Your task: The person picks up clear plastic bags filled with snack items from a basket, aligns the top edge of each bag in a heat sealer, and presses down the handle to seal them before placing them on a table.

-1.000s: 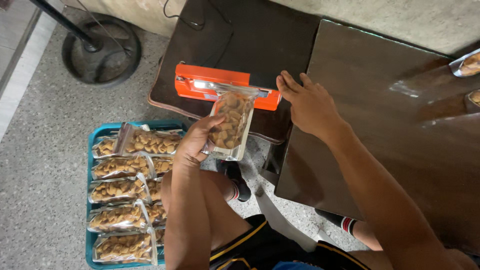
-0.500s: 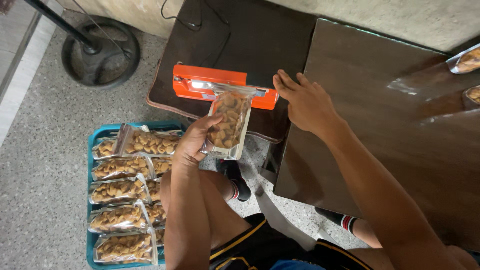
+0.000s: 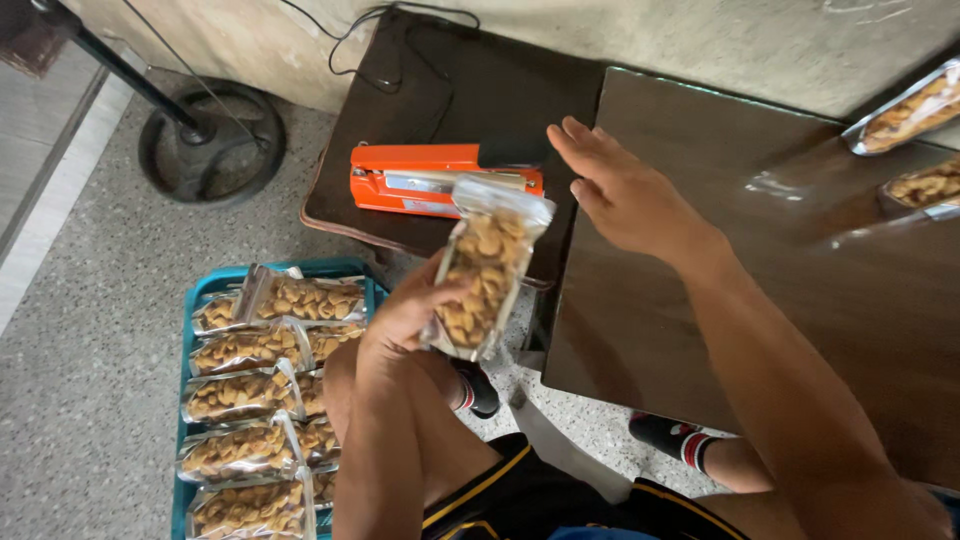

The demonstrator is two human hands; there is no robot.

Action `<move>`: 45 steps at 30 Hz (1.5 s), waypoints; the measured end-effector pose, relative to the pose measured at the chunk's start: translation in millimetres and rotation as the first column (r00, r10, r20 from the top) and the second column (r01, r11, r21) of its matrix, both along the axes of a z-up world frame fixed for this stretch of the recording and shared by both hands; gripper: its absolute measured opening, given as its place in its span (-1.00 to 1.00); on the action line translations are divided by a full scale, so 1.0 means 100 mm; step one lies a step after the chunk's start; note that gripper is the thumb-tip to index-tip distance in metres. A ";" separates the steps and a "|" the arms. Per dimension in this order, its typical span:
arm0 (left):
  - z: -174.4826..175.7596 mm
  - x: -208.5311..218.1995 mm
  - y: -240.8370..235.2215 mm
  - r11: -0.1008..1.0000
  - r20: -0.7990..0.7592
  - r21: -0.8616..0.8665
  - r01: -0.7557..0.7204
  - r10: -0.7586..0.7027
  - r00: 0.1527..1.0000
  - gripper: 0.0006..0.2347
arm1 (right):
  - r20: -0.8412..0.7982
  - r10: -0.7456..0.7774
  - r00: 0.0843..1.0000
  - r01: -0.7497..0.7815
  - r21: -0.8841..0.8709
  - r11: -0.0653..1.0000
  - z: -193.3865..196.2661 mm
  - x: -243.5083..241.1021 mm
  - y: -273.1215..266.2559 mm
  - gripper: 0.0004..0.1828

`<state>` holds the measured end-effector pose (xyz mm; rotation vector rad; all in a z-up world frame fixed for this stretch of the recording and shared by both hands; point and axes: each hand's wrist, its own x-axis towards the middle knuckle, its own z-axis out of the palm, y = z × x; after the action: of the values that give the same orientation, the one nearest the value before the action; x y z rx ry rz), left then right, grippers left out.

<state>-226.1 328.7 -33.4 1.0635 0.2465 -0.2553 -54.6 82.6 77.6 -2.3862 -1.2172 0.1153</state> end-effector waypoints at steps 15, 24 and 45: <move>0.21 0.10 -0.53 0.984 0.263 -0.172 0.034 0.013 0.965 -0.25 | 0.624 0.021 0.781 -0.054 0.034 0.998 0.26 -0.42 -0.22 -0.45; 0.19 0.21 -0.61 0.986 0.280 -0.165 0.029 0.019 0.960 -0.27 | 0.779 0.008 0.627 -0.016 0.003 1.000 0.16 -0.29 -0.31 -0.51; 0.24 0.20 -0.52 0.993 0.345 -0.114 0.042 0.000 0.939 -0.35 | 0.790 -0.019 0.612 -0.005 0.029 1.000 0.08 -0.28 -0.25 -0.57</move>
<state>-206.4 276.3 -9.4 0.9736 -0.0958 -0.0977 -82.9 57.5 85.9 -2.4619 -1.5317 -1.0873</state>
